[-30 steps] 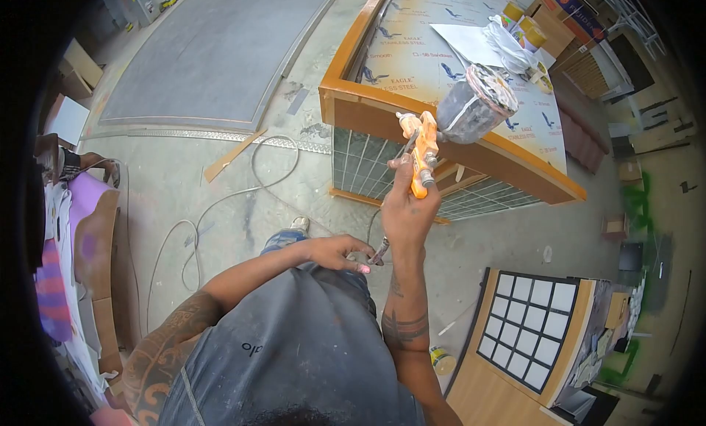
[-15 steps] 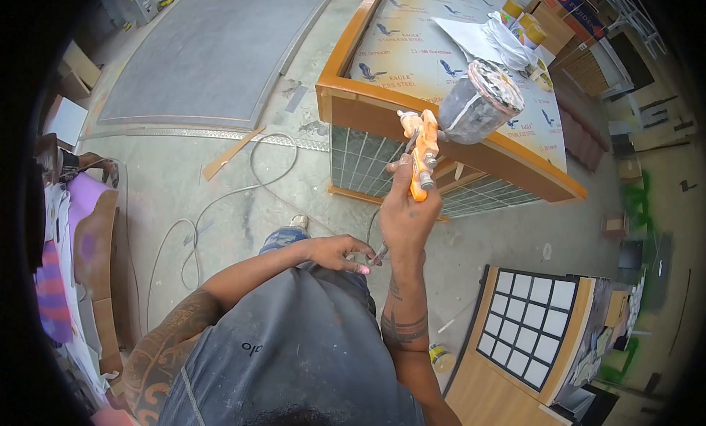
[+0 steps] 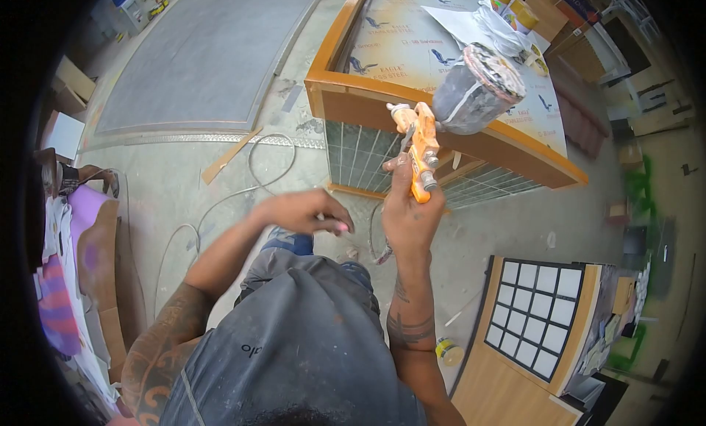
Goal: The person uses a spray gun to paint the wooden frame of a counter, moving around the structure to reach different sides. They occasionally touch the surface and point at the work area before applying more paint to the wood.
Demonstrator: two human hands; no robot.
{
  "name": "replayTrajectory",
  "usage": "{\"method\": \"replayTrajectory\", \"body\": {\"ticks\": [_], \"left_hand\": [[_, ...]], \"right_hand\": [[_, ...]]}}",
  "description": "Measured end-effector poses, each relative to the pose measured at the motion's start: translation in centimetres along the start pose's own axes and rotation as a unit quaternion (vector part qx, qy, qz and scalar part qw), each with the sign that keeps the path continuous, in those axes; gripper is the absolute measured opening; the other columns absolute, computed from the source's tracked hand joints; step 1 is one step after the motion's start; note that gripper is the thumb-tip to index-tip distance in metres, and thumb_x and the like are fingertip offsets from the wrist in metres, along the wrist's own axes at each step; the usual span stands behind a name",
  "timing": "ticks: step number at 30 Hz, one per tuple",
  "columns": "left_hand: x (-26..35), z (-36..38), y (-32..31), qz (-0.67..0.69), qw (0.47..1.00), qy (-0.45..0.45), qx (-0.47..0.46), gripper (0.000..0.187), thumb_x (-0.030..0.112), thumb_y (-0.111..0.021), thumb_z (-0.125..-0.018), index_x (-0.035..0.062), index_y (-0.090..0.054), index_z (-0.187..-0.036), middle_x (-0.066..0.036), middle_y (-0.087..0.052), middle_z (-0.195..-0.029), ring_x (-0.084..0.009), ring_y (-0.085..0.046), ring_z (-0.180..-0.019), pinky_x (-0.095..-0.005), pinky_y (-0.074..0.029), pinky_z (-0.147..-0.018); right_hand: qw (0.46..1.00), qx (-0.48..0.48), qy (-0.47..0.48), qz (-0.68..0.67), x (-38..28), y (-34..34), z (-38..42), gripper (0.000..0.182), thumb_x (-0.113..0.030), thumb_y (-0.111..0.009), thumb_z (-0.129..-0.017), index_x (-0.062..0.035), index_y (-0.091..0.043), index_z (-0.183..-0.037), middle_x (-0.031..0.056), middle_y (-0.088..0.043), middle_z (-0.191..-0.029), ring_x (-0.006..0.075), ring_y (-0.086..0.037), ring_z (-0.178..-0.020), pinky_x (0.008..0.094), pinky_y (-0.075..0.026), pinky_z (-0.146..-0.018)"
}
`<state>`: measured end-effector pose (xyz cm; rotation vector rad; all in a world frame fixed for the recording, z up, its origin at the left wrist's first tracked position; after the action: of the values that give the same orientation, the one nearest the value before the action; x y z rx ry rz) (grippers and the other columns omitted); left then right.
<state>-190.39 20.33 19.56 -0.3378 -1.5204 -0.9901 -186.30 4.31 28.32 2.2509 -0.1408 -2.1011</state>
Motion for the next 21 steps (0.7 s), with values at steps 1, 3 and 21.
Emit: {"method": "replayTrajectory", "body": {"ticks": [1,3,21], "left_hand": [[1.3,0.6,2.6,-0.017,1.0,-0.014,0.014,0.022,0.02,-0.065,-0.098,0.0032,-0.073,-0.109,-0.011,-0.075,-0.099,-0.0206,-0.072,-0.087,-0.0343,-0.057,-0.074],[3.9,1.3,8.2,-0.063,0.994,-0.046,0.082,0.016,0.019,-0.074,-0.092,0.0037,-0.076,-0.098,-0.007,-0.075,-0.088,-0.0164,-0.072,-0.077,-0.0298,-0.055,-0.067],[0.5,-16.8,26.9,-0.463,0.868,0.156,-0.091,0.068,0.052,-0.067,-0.092,0.0044,-0.055,-0.139,-0.017,-0.058,-0.141,-0.0301,-0.053,-0.133,-0.0403,-0.047,-0.104]], "right_hand": [[0.999,0.011,0.028,0.026,0.0,0.3,0.0,0.025,-0.019,-0.053,-0.106,0.0025,-0.066,-0.105,0.0041,-0.07,-0.091,0.006,-0.056,-0.073,0.0251,-0.045,-0.062],[1.0,-0.006,-0.025,-0.015,-0.5,0.4,0.4,0.025,-0.019,-0.054,-0.105,0.0022,-0.066,-0.104,0.0036,-0.069,-0.09,0.0057,-0.055,-0.071,0.0246,-0.044,-0.06],[0.998,0.044,-0.021,-0.031,-1.3,-1.1,0.4,0.024,-0.019,-0.053,-0.106,0.0007,-0.066,-0.1,0.0009,-0.063,-0.079,0.0003,-0.045,-0.055,0.022,-0.036,-0.05]]}}
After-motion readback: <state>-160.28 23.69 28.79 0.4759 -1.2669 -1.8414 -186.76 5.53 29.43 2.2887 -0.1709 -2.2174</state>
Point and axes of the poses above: each hand's wrist, its own z-axis away from the middle knuckle, its own y-axis out of the back of the hand, x = y × z, the point moved 6 cm from there along -z, towards the middle knuckle
